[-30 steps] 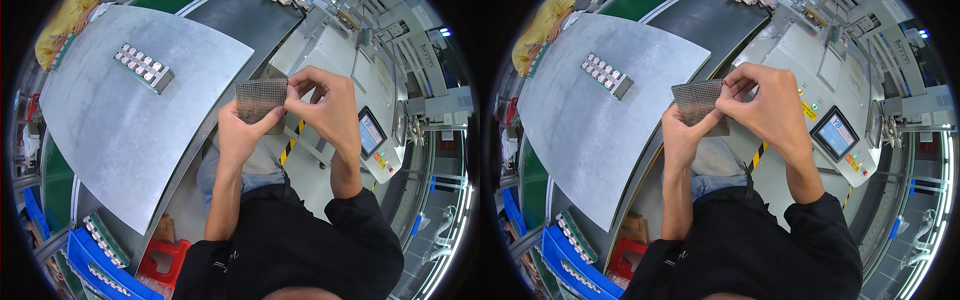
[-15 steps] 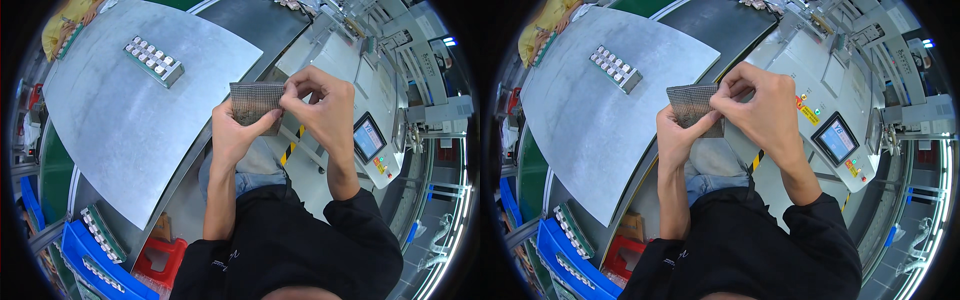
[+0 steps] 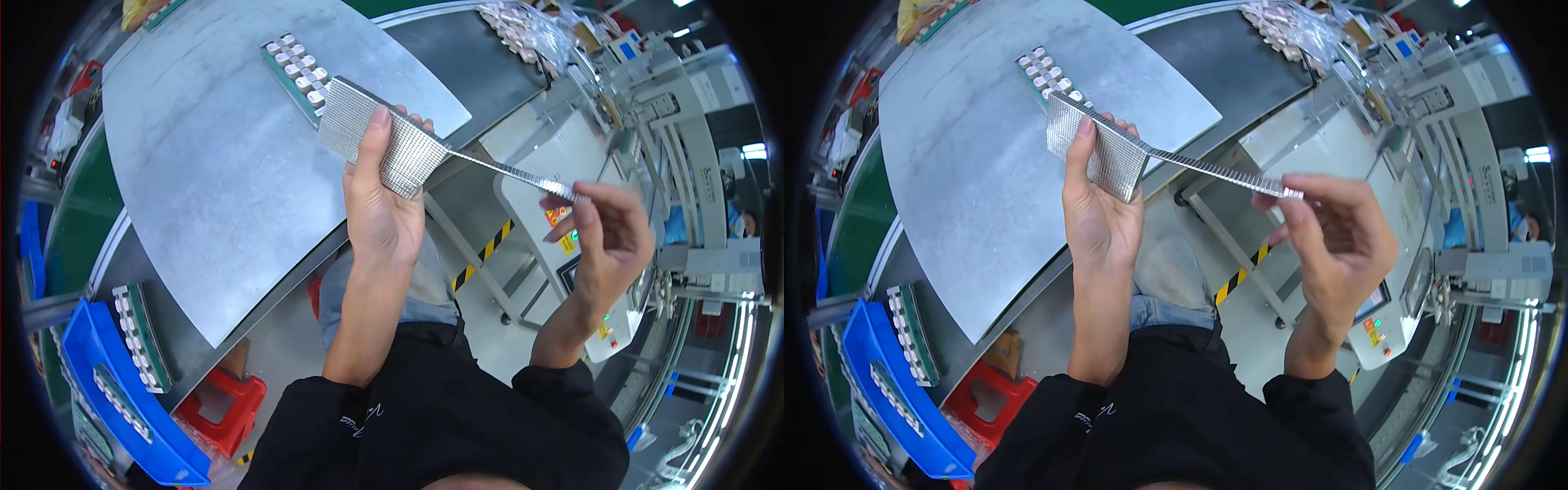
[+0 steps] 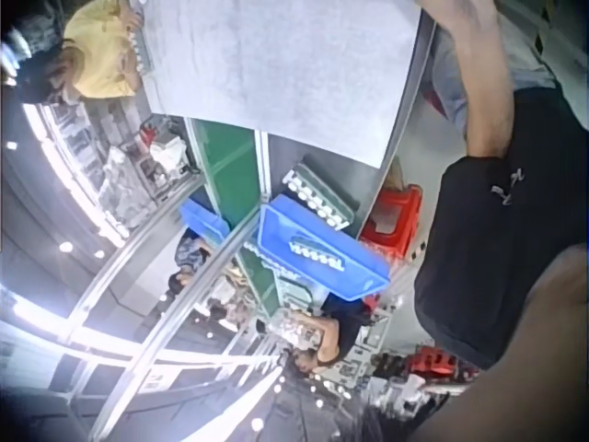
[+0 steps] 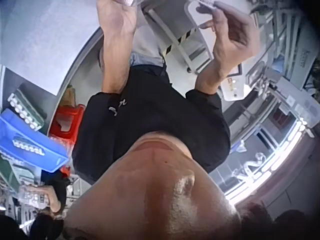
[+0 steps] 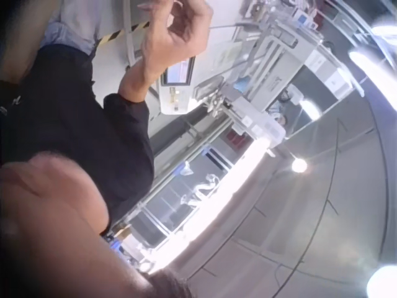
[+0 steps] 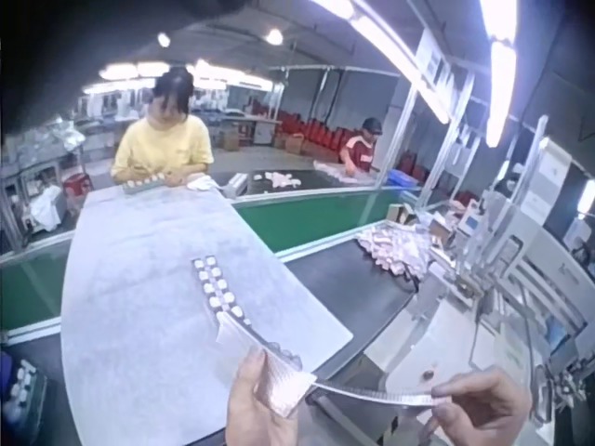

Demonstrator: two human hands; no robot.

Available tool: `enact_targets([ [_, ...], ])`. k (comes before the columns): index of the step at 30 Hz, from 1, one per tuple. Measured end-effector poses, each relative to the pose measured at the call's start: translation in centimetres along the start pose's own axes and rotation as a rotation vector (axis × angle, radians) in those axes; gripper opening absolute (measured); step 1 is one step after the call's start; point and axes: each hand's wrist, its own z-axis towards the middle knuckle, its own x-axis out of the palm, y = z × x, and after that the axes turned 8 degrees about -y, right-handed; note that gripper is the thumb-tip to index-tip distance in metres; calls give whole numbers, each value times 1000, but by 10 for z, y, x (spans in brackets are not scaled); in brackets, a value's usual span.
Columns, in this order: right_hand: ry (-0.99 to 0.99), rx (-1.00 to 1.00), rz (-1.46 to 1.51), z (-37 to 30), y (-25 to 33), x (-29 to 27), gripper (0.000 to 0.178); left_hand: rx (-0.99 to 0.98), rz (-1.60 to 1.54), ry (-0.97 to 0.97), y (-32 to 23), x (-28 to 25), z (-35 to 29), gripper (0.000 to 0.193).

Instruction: Manually assemble electronic components into trays and process them through an automated machine on a production line.

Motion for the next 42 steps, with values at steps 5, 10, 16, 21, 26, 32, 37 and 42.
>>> enact_targets([
  [5,88,-292,-69,-2,-18,0,28,25,-30,-3,-11,7,0,21],
  [10,170,-464,-156,-2,-13,3,28,2,-18,21,-13,5,-1,24],
  [16,170,-573,-254,-5,-14,7,32,-23,32,21,-17,3,-3,29],
  [21,167,-693,-340,-7,-10,8,31,-52,23,-3,-16,1,-1,29],
  [26,114,-763,-439,1,-5,1,32,-102,71,-5,-15,-1,3,26],
  [32,137,-770,-470,21,15,-9,25,-183,33,-14,-1,1,-9,28],
  [37,218,-799,-512,13,23,-5,28,-186,-160,-92,5,7,-12,26],
  [42,187,-842,-544,18,24,-7,26,-169,-173,-94,-1,9,-16,27],
])
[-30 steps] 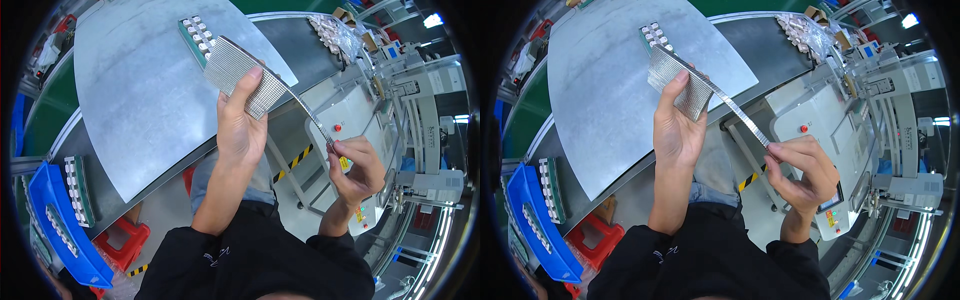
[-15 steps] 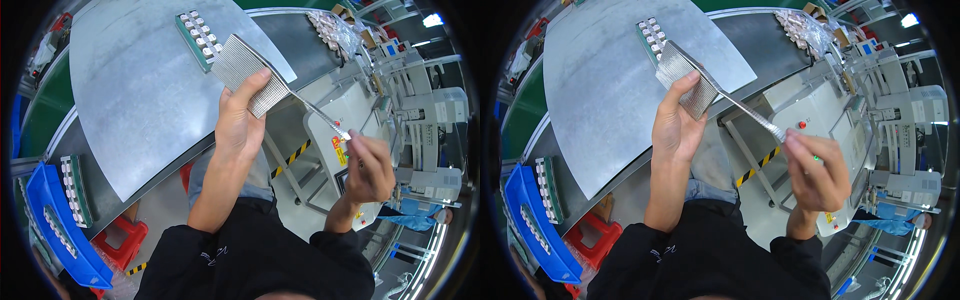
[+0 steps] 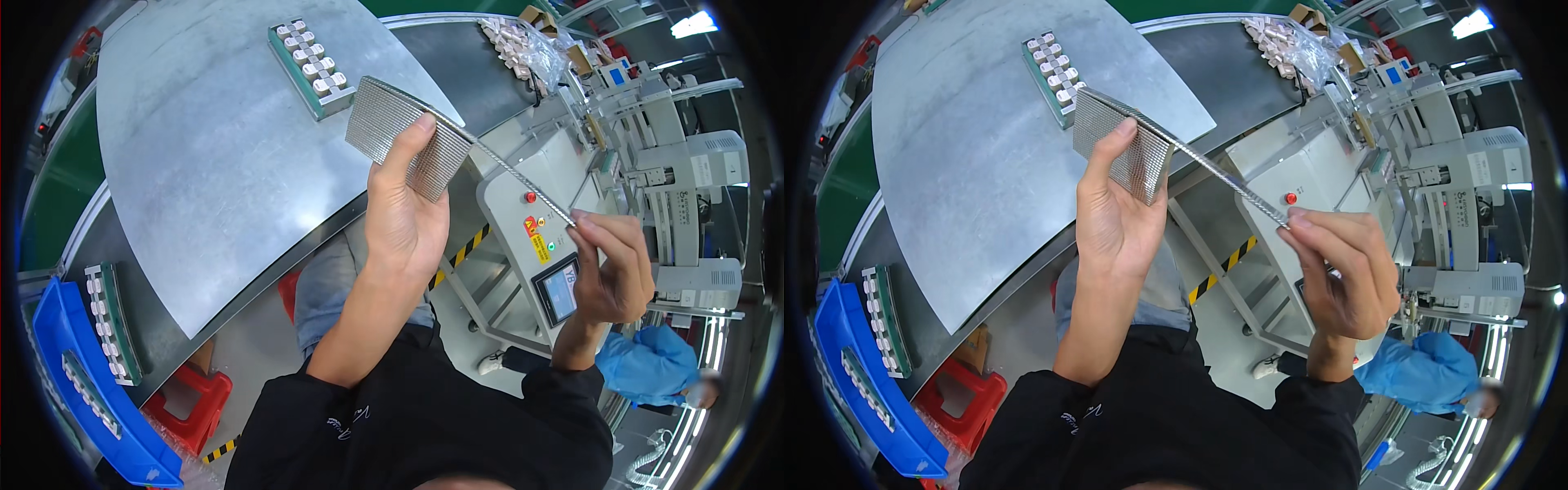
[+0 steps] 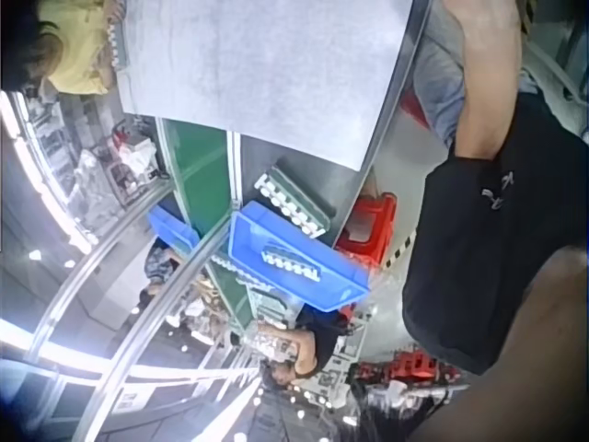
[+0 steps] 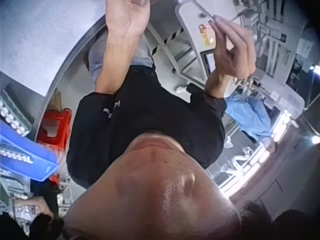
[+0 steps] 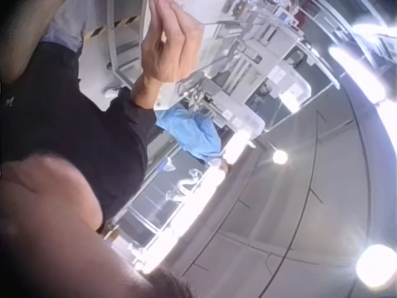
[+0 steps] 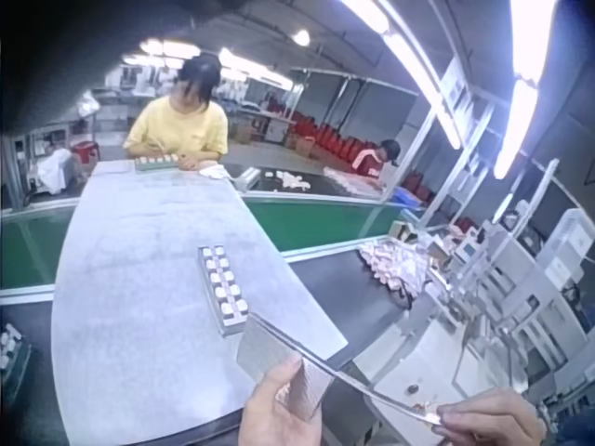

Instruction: Manually assemble electronic components into trays and process them through an automated machine on a production line.

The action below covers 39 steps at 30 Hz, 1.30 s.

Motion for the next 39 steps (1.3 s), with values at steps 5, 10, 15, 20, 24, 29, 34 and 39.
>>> enact_targets([
  [5,-28,9,17,10,-17,-30,28,37,89,22,-5,-7,9,31],
  [10,-58,83,53,36,-31,-59,19,2,340,132,-17,-16,9,33],
  [15,123,51,56,75,-40,-81,17,-76,354,165,-13,-19,5,31],
  [20,255,57,200,93,-27,-76,15,-159,170,108,-2,-18,0,32],
  [24,237,-29,183,70,-3,-48,29,-177,-36,12,5,-16,-3,31],
  [29,261,13,225,54,1,-42,27,-154,-105,-7,1,-12,0,30],
  [34,127,83,232,57,-10,-61,20,-81,-84,-43,-5,-15,7,39],
  [39,191,48,173,68,-15,-69,18,-50,-135,-5,-6,-16,11,35],
])
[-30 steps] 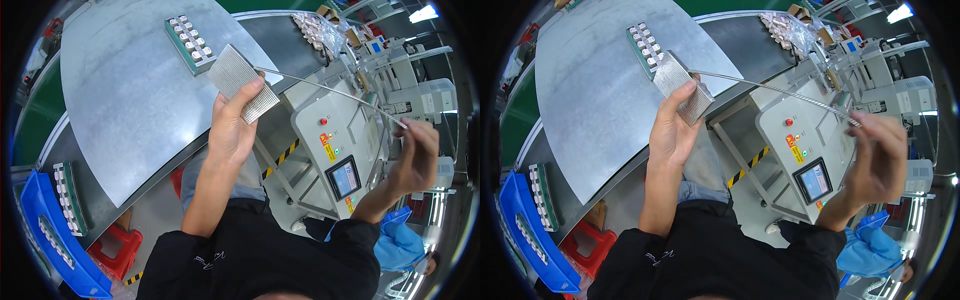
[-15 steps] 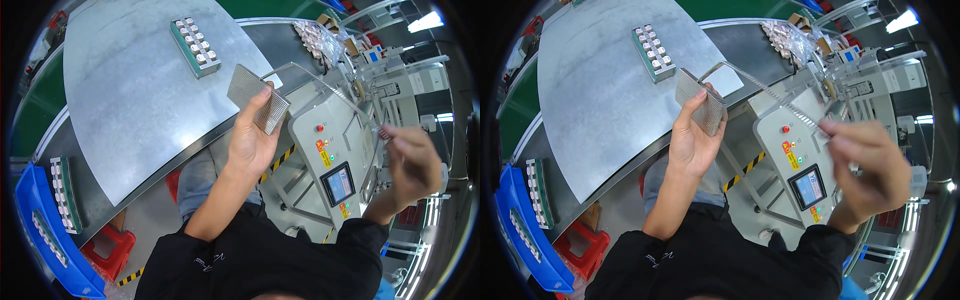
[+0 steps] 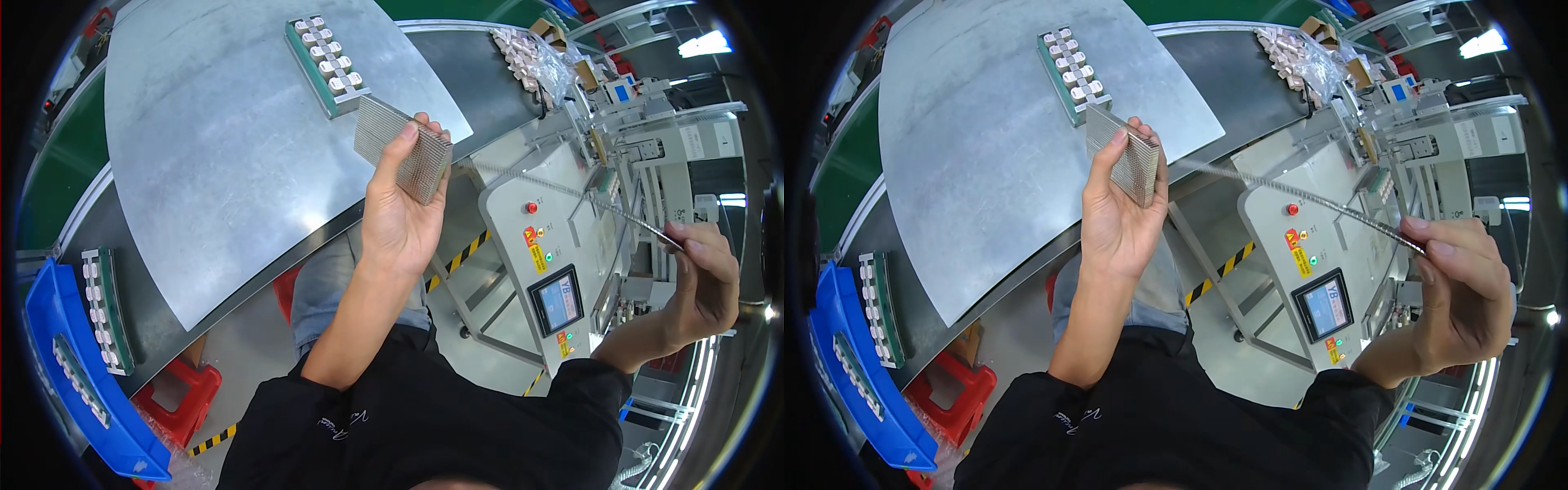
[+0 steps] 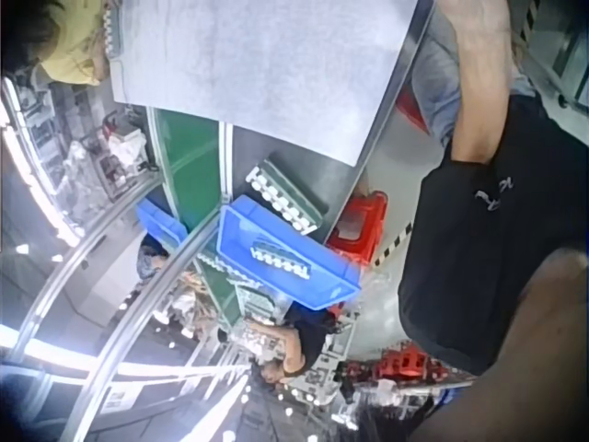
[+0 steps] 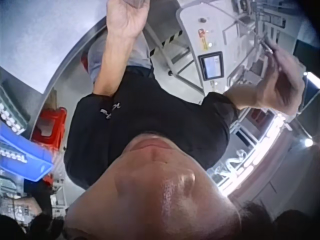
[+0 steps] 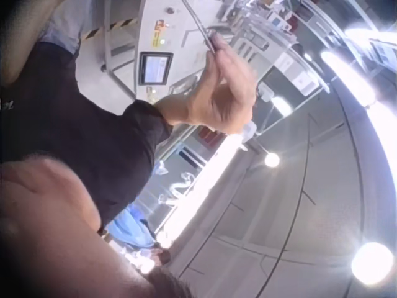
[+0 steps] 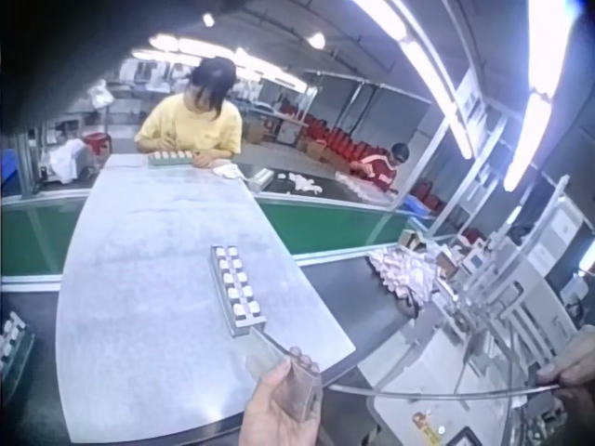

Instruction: Manually assemble electronic components into trays and process them through an automated machine on a production line.

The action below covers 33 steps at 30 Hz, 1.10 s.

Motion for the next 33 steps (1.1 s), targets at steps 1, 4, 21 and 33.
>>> enact_targets([
  [1,17,-2,-5,2,0,0,18,4,-8,21,0,1,0,34],
  [4,14,13,13,4,-2,-3,18,-8,-60,11,1,3,-1,22],
  [21,316,26,37,48,-20,-32,16,-153,-73,-166,17,-10,-2,22],
  [33,185,274,391,36,-73,-44,40,-131,43,-133,14,-10,-1,22],
])
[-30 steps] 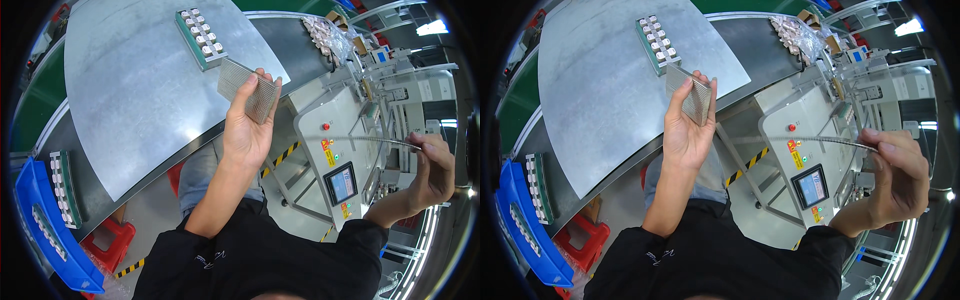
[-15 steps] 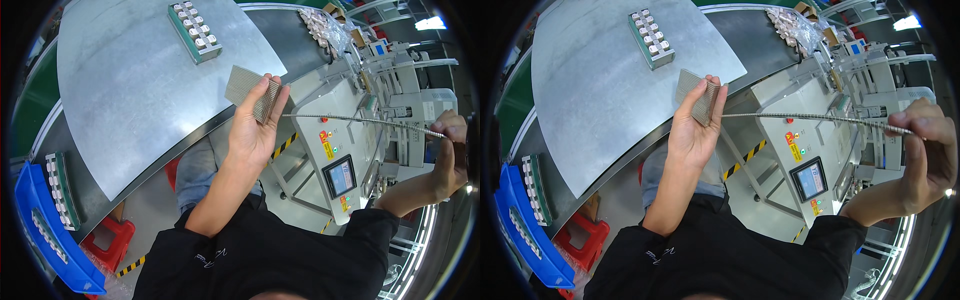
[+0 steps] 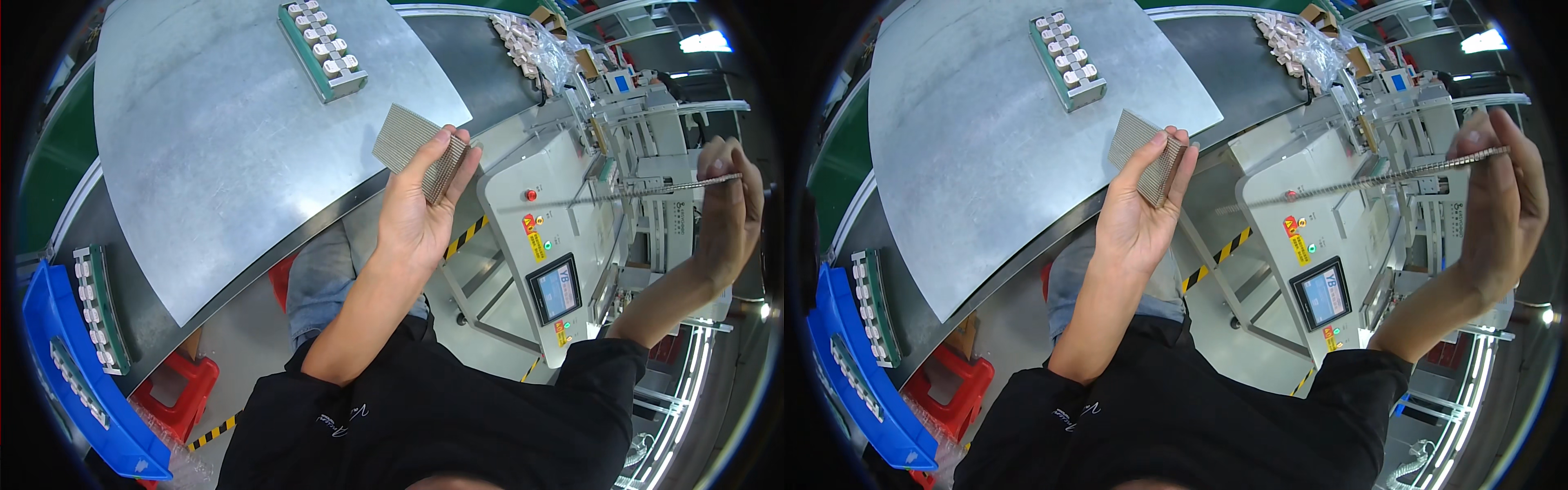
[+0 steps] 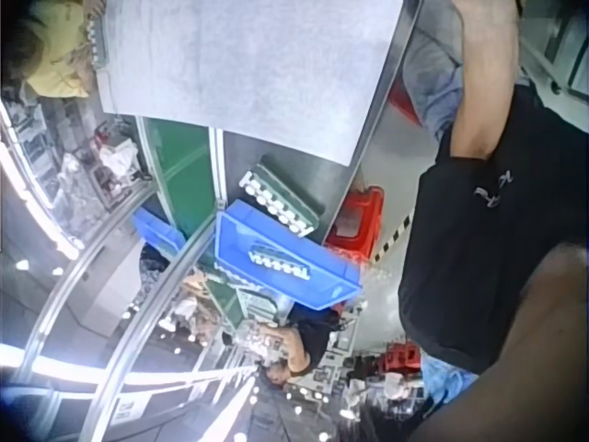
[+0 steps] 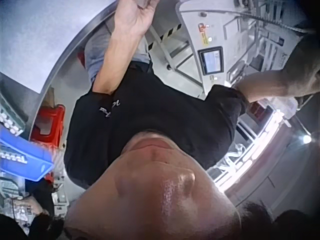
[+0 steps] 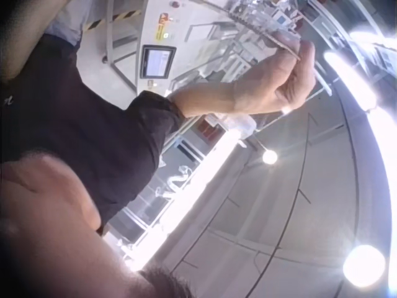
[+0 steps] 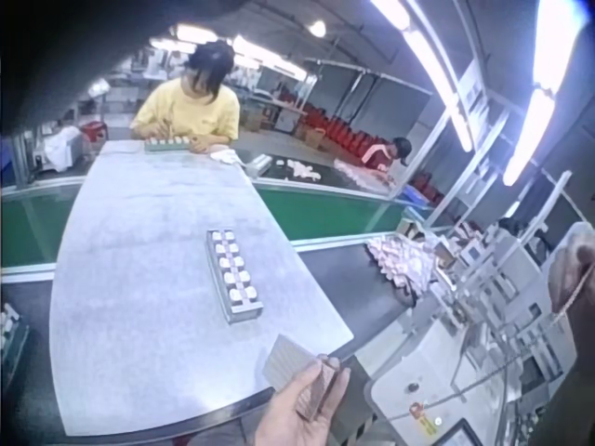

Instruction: Manually assemble electronic components into trays and process them through an automated machine on a production line.

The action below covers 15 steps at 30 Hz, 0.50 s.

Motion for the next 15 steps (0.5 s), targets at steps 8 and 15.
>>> enact_targets([
  [8,-97,190,930,-12,-35,96,32,35,172,258,-2,43,2,23],
  [15,-137,323,971,-18,-27,142,14,286,643,938,-20,104,4,27],
])
